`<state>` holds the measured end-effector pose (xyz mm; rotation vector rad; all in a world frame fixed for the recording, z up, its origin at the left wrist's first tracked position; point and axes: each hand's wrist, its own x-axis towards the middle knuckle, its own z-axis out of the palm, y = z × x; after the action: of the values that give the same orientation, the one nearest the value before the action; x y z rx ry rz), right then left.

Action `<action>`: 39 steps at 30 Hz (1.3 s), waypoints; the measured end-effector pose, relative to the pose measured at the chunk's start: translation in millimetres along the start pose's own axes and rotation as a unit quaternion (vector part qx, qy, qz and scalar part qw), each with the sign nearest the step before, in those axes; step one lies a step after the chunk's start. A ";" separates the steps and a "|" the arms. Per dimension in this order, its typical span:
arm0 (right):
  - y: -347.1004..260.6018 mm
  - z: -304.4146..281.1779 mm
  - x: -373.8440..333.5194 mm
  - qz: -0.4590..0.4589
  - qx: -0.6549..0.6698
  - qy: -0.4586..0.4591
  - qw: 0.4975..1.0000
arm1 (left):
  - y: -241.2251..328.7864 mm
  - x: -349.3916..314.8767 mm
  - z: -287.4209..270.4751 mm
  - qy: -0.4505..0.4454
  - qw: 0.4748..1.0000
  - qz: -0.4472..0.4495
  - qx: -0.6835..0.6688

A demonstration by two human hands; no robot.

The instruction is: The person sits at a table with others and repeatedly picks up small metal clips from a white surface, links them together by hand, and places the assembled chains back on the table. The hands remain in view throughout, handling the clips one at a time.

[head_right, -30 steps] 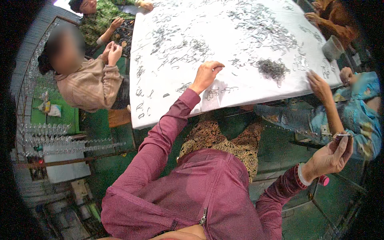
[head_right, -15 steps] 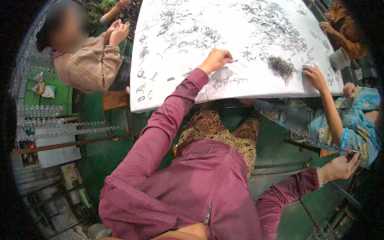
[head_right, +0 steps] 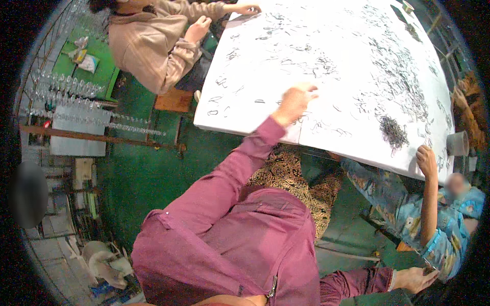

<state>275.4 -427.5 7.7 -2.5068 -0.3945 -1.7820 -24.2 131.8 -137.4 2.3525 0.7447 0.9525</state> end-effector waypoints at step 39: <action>-13.7 -30.7 -64.2 0.082 -0.029 0.015 0.996 | 17.6 -47.0 -102.3 0.003 0.969 -0.186 -0.164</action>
<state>224.1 -431.4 -43.5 -2.4653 -0.1326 -1.7915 -122.7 112.6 -83.6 1.8416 0.9139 0.8433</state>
